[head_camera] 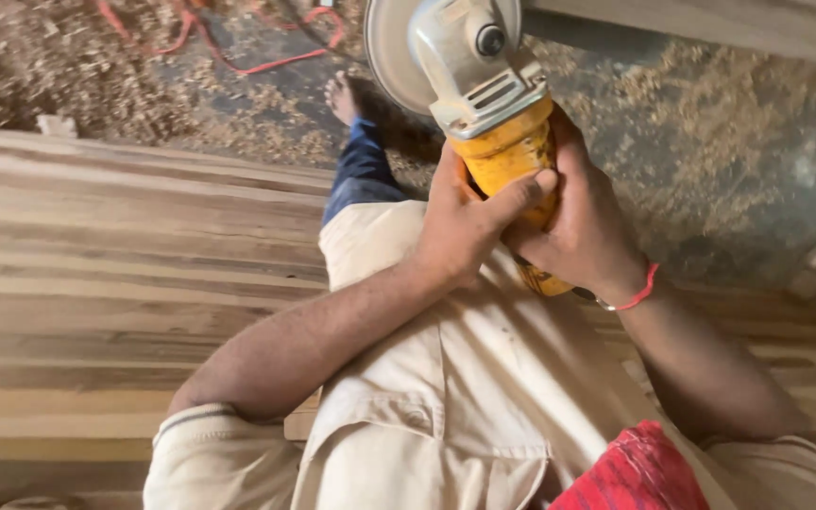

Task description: The person uses a yellow angle grinder to smooth the edges and surfaces of several wooden planks. They pick up a plank, grind it, and then place it aside before picking up another one to repeat the process.

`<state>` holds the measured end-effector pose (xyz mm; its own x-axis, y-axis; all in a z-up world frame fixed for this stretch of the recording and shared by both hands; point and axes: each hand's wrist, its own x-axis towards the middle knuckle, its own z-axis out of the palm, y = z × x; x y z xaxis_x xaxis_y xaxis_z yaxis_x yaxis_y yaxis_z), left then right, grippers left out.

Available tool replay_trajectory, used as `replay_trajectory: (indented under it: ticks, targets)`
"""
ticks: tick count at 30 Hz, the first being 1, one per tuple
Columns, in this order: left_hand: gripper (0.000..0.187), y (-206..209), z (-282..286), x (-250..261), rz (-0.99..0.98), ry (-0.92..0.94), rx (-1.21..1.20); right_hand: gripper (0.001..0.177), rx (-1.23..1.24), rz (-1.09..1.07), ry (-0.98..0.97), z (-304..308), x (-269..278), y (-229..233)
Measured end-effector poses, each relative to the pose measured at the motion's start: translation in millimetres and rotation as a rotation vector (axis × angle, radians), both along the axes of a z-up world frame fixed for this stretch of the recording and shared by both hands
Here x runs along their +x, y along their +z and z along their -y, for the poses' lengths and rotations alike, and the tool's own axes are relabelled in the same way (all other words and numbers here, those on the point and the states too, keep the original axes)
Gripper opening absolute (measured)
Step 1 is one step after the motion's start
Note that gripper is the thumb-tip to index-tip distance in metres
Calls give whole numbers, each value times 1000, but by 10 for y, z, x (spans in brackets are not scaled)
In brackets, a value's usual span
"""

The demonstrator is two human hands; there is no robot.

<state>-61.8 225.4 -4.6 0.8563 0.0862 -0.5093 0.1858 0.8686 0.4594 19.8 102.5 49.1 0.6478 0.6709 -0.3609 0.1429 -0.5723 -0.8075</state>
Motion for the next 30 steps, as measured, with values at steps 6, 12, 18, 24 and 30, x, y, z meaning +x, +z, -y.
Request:
replay_trajectory:
  ticks: [6, 12, 18, 24, 30]
  targets:
    - [57, -137, -900, -154, 9, 238, -51, 93, -15, 24, 181, -1135, 28, -109]
    - [55, -348, -1868, -295, 8, 372, 11, 100, 45, 94, 368, -2144, 53, -379]
    - [53, -515, -2981, -525, 92, 426, 120, 92, -22, -9, 447, -3302, 0, -679]
    - [50, -215, -3709, -816, 103, 439, 162, 87, 90, -35, 538, -4071, -213, -754]
    - [73, -88, -2918, -934, -35, 506, 175, 120, 339, 8, 585, -3103, -432, -474]
